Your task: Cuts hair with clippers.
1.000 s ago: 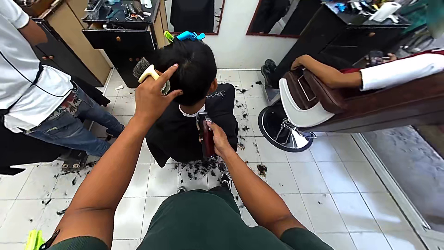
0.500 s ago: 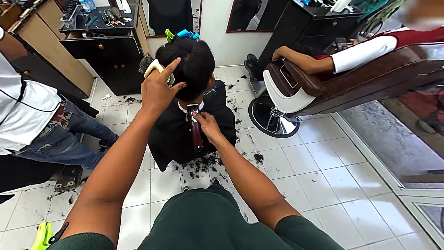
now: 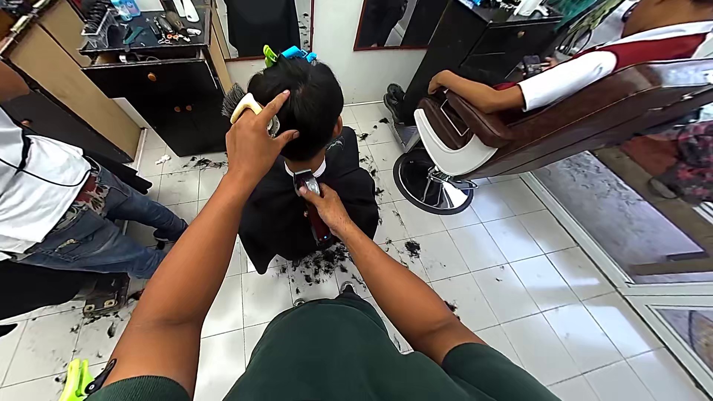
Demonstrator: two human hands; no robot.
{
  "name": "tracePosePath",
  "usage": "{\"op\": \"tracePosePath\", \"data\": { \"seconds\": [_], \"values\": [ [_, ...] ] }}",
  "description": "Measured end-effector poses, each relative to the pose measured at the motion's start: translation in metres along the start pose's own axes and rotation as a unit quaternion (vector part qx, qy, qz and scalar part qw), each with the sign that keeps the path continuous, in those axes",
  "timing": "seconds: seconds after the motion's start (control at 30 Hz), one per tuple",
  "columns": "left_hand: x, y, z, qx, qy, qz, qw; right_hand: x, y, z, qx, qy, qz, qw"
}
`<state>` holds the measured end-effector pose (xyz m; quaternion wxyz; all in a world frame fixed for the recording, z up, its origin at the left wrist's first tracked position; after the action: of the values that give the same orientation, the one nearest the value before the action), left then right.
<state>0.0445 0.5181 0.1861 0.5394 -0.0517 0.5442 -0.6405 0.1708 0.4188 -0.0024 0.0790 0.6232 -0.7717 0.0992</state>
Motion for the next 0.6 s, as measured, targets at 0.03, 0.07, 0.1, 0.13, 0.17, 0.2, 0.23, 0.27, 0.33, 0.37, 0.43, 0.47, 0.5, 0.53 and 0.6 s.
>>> {"op": "tracePosePath", "data": {
  "seconds": [0.03,0.07,0.1,0.13,0.17,0.2,0.23,0.27,0.33,0.37,0.43,0.47,0.5,0.53,0.6],
  "values": [
    [0.000,0.000,-0.001,-0.002,-0.001,0.000,1.000,-0.001,0.000,-0.004,0.003,-0.003,0.011,1.000],
    [0.000,0.000,-0.001,-0.003,-0.002,-0.002,1.000,-0.003,-0.001,-0.006,0.008,-0.004,0.018,1.000],
    [0.000,0.000,-0.002,-0.003,-0.003,-0.004,1.000,-0.004,-0.003,-0.007,0.014,-0.004,0.024,1.000],
    [-0.001,0.000,-0.002,0.000,-0.005,-0.007,1.000,-0.004,-0.004,-0.008,0.017,-0.003,0.027,0.999],
    [-0.001,0.000,-0.002,0.004,-0.007,-0.009,1.000,-0.005,-0.005,-0.007,0.018,-0.001,0.027,0.999],
    [-0.001,-0.001,-0.001,0.009,-0.009,-0.012,1.000,-0.005,-0.005,-0.008,0.019,-0.005,0.028,0.999],
    [-0.001,-0.001,-0.001,0.012,-0.010,-0.014,1.000,-0.006,-0.004,-0.008,0.017,-0.011,0.028,0.999],
    [-0.001,-0.001,-0.002,0.010,-0.012,-0.016,1.000,-0.009,-0.004,-0.009,0.016,-0.020,0.027,0.999],
    [-0.001,0.000,-0.002,0.007,-0.012,-0.016,1.000,-0.009,-0.003,-0.012,0.015,-0.034,0.029,0.999],
    [-0.001,0.001,-0.001,0.004,-0.011,-0.016,1.000,-0.009,-0.003,-0.012,0.017,-0.035,0.030,0.999],
    [-0.001,0.000,-0.001,0.003,-0.011,-0.017,1.000,-0.009,-0.004,-0.013,0.022,-0.034,0.033,0.999],
    [-0.001,0.000,-0.001,0.003,-0.010,-0.016,1.000,-0.009,-0.004,-0.013,0.023,-0.034,0.033,0.999],
    [-0.001,0.000,-0.001,0.003,-0.011,-0.016,1.000,-0.009,-0.004,-0.014,0.023,-0.036,0.031,0.999],
    [-0.002,0.000,-0.001,0.002,-0.011,-0.016,1.000,-0.008,-0.003,-0.014,0.024,-0.039,0.028,0.999],
    [-0.002,0.001,-0.001,0.001,-0.012,-0.017,1.000,-0.007,-0.003,-0.013,0.033,-0.041,0.023,0.998]
  ]
}}
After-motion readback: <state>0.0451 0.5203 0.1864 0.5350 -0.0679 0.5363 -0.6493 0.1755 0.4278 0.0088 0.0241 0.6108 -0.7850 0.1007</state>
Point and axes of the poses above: each hand's wrist, its own x-axis away from the middle knuckle, its own y-axis out of the palm, z = x × y, the point moved 9 cm from there along -x, towards the middle knuckle, and after that the axes turned 1 degree about x, right-handed, at the moved point
